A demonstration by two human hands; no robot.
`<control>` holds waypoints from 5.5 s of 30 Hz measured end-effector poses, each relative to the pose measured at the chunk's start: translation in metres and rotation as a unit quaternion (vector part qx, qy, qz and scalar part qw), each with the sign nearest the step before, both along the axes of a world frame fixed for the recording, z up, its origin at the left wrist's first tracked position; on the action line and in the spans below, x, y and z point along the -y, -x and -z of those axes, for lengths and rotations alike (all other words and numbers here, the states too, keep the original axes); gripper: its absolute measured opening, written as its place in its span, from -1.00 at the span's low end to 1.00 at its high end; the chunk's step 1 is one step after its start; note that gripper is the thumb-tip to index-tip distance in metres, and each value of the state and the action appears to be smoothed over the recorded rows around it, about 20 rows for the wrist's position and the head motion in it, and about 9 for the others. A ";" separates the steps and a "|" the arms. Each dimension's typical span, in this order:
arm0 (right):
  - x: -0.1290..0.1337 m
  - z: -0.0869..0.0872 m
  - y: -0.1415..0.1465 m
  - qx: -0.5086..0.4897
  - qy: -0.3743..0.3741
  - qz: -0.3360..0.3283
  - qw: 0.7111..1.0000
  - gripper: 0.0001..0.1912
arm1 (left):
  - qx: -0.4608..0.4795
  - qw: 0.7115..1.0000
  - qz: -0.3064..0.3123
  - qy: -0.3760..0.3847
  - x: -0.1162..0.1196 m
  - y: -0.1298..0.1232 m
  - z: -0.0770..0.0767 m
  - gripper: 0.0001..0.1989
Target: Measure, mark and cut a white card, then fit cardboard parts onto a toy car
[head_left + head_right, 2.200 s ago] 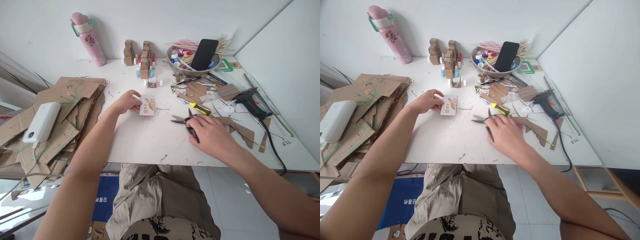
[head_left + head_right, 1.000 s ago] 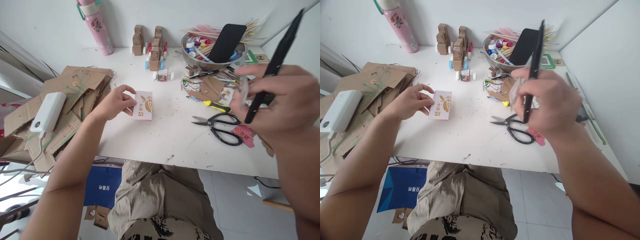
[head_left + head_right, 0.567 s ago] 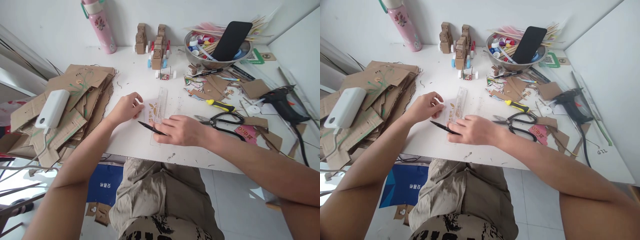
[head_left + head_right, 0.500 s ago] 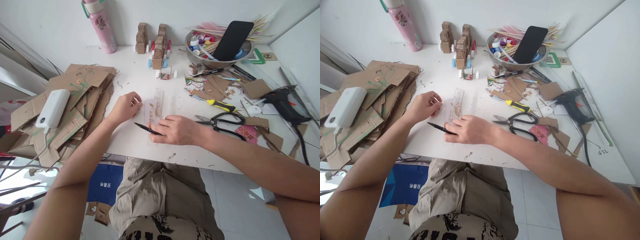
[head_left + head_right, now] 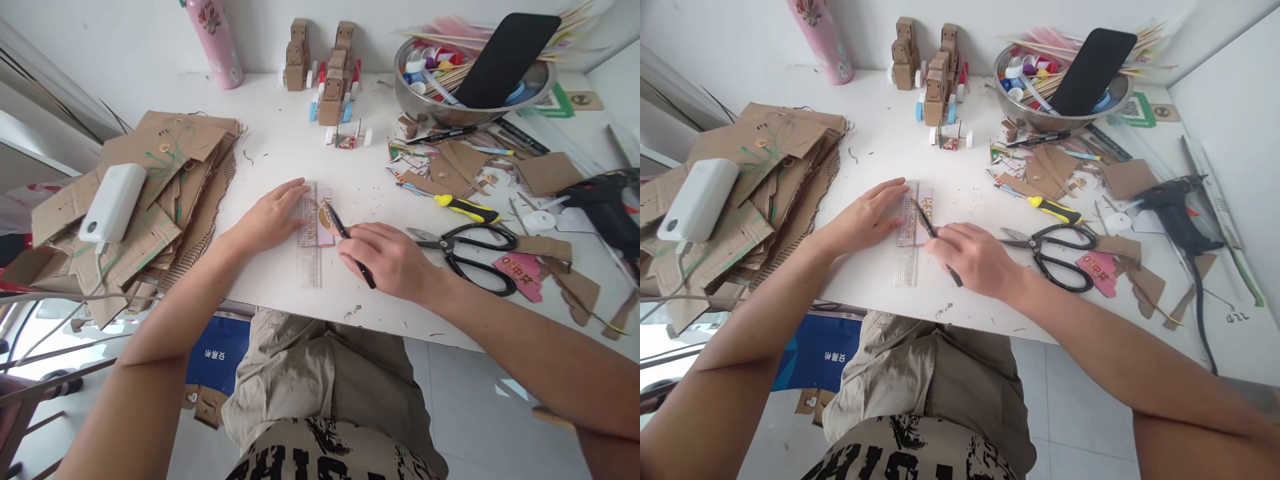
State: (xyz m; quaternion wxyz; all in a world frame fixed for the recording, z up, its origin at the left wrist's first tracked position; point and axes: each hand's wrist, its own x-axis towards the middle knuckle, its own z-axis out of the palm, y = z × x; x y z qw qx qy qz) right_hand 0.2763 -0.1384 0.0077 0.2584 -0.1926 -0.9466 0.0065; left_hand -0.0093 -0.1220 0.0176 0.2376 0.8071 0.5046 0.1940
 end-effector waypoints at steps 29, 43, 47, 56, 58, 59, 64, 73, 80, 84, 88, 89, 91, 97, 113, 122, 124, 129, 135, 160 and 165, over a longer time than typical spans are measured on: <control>-0.003 0.013 0.012 -0.087 0.127 0.030 0.988 -0.84 | -0.099 0.985 0.115 0.081 0.012 0.014 -0.005 0.13; -0.007 0.014 0.012 -0.091 0.157 0.043 0.983 -0.81 | -0.086 0.986 0.126 0.071 0.013 0.012 -0.006 0.18; -0.007 0.015 0.012 -0.098 0.144 0.037 0.984 -0.84 | -0.088 0.986 0.123 0.068 0.013 0.009 -0.005 0.19; -0.005 0.012 0.012 -0.067 0.171 0.054 0.981 -0.85 | -0.110 0.986 0.106 0.066 0.012 0.000 -0.006 0.22; -0.006 0.012 0.012 -0.063 0.176 0.056 0.981 -0.83 | -0.113 0.985 0.111 0.067 0.012 0.002 -0.007 0.20; -0.006 0.013 0.012 -0.061 0.179 0.058 0.980 -0.82 | -0.112 0.985 0.113 0.067 0.011 0.003 -0.008 0.20; -0.008 0.013 0.012 -0.066 0.180 0.056 0.980 -0.85 | -0.101 0.985 0.122 0.068 0.010 0.005 -0.006 0.20; -0.008 0.012 0.014 -0.062 0.193 0.065 0.977 -0.83 | -0.107 0.985 0.117 0.072 0.009 0.002 -0.007 0.21; -0.009 0.014 0.013 -0.070 0.174 0.056 0.981 -0.86 | -0.113 0.983 0.123 0.070 0.008 0.003 -0.007 0.20; -0.009 0.013 0.013 -0.064 0.181 0.064 0.979 -0.82 | -0.112 0.984 0.125 0.061 0.007 0.003 -0.006 0.19; -0.009 0.013 0.013 -0.067 0.177 0.060 0.980 -0.84 | -0.106 0.984 0.128 0.063 0.007 0.003 -0.006 0.21; -0.009 0.013 0.013 -0.067 0.178 0.061 0.980 -0.84 | -0.104 0.984 0.129 0.063 0.007 0.003 -0.006 0.21; -0.008 0.013 0.013 -0.065 0.182 0.064 0.979 -0.83 | -0.100 0.985 0.131 0.060 0.006 0.004 -0.005 0.19; -0.008 0.012 0.014 -0.062 0.189 0.071 0.977 -0.84 | -0.094 0.985 0.133 0.056 0.006 0.004 -0.002 0.19; -0.010 0.006 0.010 -0.134 0.233 0.065 0.961 -0.77 | -0.106 0.983 0.134 0.059 0.006 0.002 -0.005 0.16; -0.008 0.005 0.007 -0.236 0.333 0.063 0.911 -0.36 | -0.115 0.982 0.133 0.064 0.007 0.000 -0.007 0.14; -0.008 0.006 0.008 -0.233 0.341 0.055 0.909 -0.36 | -0.112 0.983 0.135 0.060 0.007 0.001 -0.006 0.14; -0.009 0.005 0.008 -0.222 0.345 0.049 0.910 -0.36 | -0.105 0.983 0.138 0.055 0.007 0.002 -0.005 0.13; -0.009 0.005 0.010 -0.220 0.345 0.055 0.911 -0.32 | -0.117 0.982 0.136 0.058 0.008 0.000 -0.007 0.13; 0.000 0.002 0.004 -0.191 0.271 -0.017 0.943 -0.49 | -0.120 0.982 0.135 0.050 0.007 0.004 -0.003 0.12; 0.001 0.002 0.004 -0.199 0.272 -0.035 0.941 -0.53 | -0.116 0.983 0.135 0.049 0.007 0.004 -0.001 0.13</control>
